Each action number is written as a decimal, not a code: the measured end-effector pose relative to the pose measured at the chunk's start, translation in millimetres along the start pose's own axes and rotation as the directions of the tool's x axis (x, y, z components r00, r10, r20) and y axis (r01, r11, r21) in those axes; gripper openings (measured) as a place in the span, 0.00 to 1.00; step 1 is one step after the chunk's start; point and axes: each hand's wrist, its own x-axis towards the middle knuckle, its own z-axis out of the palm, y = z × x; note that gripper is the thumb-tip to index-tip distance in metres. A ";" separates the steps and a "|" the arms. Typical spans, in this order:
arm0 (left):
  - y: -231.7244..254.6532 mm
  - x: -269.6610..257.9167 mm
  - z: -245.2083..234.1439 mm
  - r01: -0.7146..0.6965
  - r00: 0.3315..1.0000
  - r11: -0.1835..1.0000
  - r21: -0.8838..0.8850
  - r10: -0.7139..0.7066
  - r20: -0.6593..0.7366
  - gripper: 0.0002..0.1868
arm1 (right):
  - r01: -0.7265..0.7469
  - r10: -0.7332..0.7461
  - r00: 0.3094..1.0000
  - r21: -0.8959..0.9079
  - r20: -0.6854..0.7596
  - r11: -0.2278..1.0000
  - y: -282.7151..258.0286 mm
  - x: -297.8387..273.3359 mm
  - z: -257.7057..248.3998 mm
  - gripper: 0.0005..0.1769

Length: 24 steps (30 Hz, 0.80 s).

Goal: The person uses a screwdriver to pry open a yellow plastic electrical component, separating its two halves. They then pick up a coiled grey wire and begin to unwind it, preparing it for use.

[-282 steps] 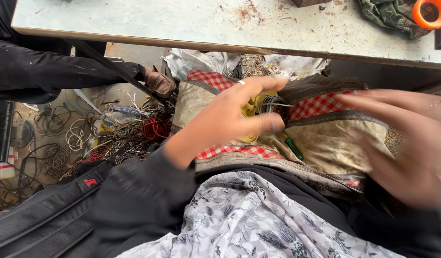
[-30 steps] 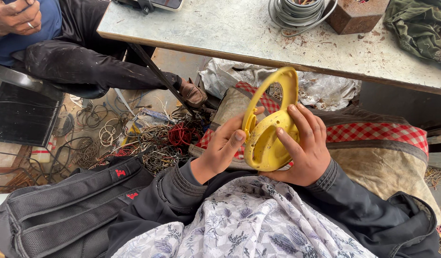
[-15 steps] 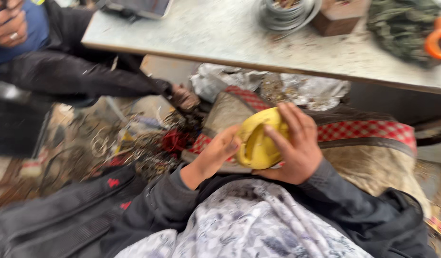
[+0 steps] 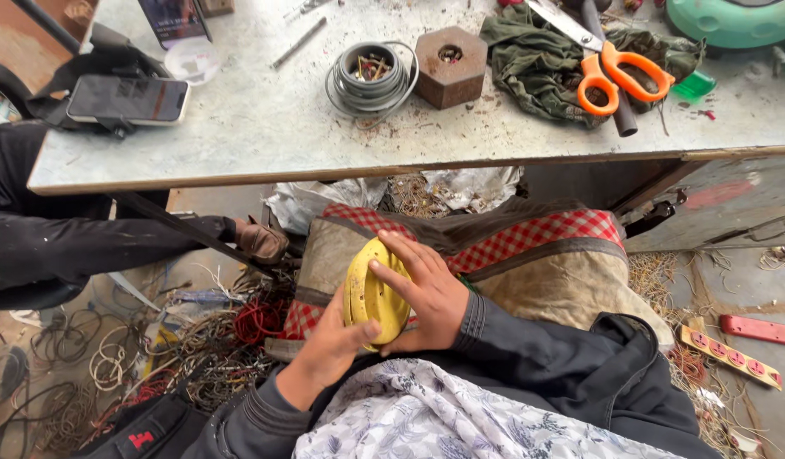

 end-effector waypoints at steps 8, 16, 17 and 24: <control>-6.9 4.2 -2.1 -0.056 0.991 0.991 0.122 0.071 -0.117 0.43 | -0.031 0.030 0.998 0.002 0.062 1.000 -1.3 3.8 -1.5 0.70; 4.0 7.5 -33.5 0.000 0.978 0.999 0.035 0.007 -0.208 0.34 | -0.081 0.078 0.997 -0.147 -0.029 0.986 9.1 34.6 -49.5 0.49; 3.7 7.9 -37.3 0.036 0.971 0.999 0.019 -0.030 -0.238 0.34 | -0.091 0.083 0.995 -0.179 -0.047 0.980 10.3 42.9 -60.5 0.44; -1.5 16.0 -62.5 0.170 0.933 0.985 -0.015 -0.166 -0.319 0.35 | 0.047 -0.064 0.998 -0.475 -0.019 0.879 54.1 140.0 -116.7 0.21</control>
